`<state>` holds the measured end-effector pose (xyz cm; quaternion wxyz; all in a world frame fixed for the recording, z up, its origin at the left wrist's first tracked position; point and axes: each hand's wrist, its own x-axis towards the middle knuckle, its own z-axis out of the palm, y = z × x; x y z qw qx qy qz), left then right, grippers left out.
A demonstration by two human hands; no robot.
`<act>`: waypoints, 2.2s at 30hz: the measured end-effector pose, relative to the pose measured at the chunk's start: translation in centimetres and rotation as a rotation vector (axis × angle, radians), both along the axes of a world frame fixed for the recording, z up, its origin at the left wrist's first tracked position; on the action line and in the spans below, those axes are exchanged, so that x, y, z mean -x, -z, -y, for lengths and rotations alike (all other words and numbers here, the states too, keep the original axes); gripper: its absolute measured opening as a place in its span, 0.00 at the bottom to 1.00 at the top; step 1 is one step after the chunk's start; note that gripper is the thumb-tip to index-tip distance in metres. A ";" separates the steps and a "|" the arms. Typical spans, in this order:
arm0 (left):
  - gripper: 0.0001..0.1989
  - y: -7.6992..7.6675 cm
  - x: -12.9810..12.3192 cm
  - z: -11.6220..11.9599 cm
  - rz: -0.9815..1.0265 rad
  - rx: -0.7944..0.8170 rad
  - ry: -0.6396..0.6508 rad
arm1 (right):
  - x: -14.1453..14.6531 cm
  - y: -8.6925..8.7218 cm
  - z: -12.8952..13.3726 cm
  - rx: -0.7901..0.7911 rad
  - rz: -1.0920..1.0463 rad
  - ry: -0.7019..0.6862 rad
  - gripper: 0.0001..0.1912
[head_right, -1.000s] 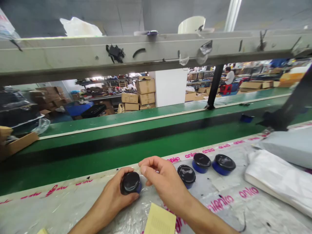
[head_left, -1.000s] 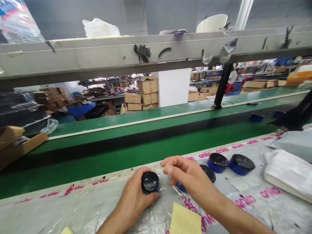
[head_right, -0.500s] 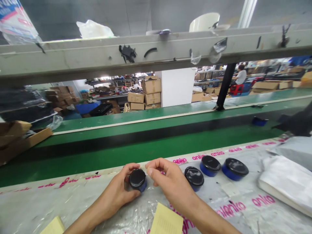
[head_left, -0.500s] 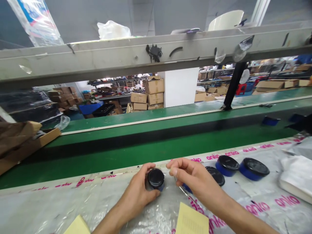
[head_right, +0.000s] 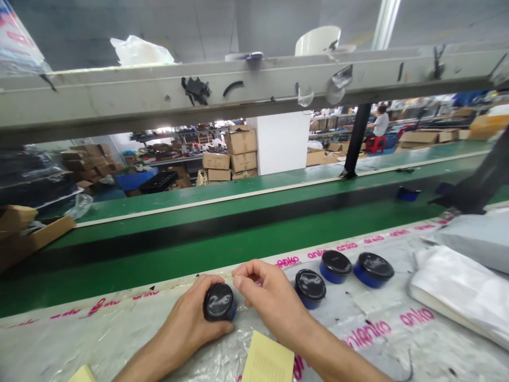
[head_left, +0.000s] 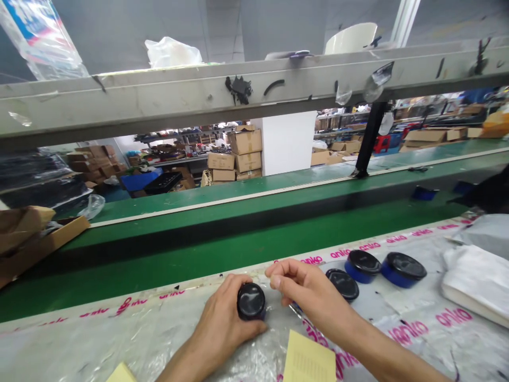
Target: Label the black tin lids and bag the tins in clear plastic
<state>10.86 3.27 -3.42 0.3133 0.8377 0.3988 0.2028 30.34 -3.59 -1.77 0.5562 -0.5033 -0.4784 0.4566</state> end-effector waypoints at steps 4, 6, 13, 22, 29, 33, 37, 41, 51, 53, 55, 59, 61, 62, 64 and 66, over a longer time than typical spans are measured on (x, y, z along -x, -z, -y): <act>0.29 0.2 -0.2 0.7 0.019 -0.021 0.019 | 0.5 0.5 -0.1 0.029 -0.053 -0.072 0.13; 0.33 0.3 0.1 0.6 0.071 0.017 0.091 | 0.7 0.7 -0.1 0.042 -0.084 -0.103 0.14; 0.26 0.7 0.0 0.8 0.080 0.087 -0.087 | 1.7 0.9 0.2 0.126 -0.115 -0.092 0.19; 0.24 1.0 -0.5 1.8 -0.008 0.033 -0.339 | 2.9 1.9 -0.2 0.232 -0.193 -0.084 0.16; 0.23 1.6 -0.3 2.0 -0.110 -0.027 -0.346 | 2.9 3.4 -1.0 0.217 -0.154 -0.153 0.20; 0.23 1.5 -0.3 2.3 -0.106 -0.055 -0.341 | 3.0 3.5 -1.2 0.218 -0.159 -0.137 0.19; 0.21 1.6 -0.4 2.4 -0.123 -0.104 -0.333 | 3.3 2.9 -1.2 0.210 -0.158 -0.106 0.16; 0.21 1.8 -0.5 2.3 -0.146 -0.121 -0.337 | 3.5 2.4 -1.1 0.217 -0.128 -0.091 0.14; 0.23 2.0 -0.4 2.4 -0.144 -0.121 -0.343 | 3.4 2.8 -1.1 0.116 -0.098 -0.143 0.17; 0.23 2.0 -0.4 2.4 -0.146 -0.135 -0.342 | 3.3 2.9 -1.2 0.084 -0.081 -0.144 0.17; 0.23 2.0 -0.5 2.4 -0.150 -0.139 -0.344 | 3.3 3.1 -1.2 0.069 -0.061 -0.143 0.16; 0.23 1.9 -0.5 2.4 -0.150 -0.122 -0.340 | 3.3 3.4 -1.3 0.059 -0.022 -0.130 0.15; 0.23 1.9 -0.4 2.5 -0.144 -0.117 -0.334 | 3.3 3.6 -1.4 0.048 -0.010 -0.124 0.15; 0.23 1.8 -0.4 2.5 -0.143 -0.119 -0.333 | 3.3 3.7 -1.4 0.044 -0.004 -0.118 0.14; 0.22 1.8 -0.4 2.6 -0.142 -0.131 -0.332 | 3.4 3.8 -1.4 0.042 0.012 -0.097 0.13; 0.22 1.8 -0.4 2.6 -0.139 -0.140 -0.329 | 3.5 3.8 -1.3 0.051 0.027 -0.074 0.12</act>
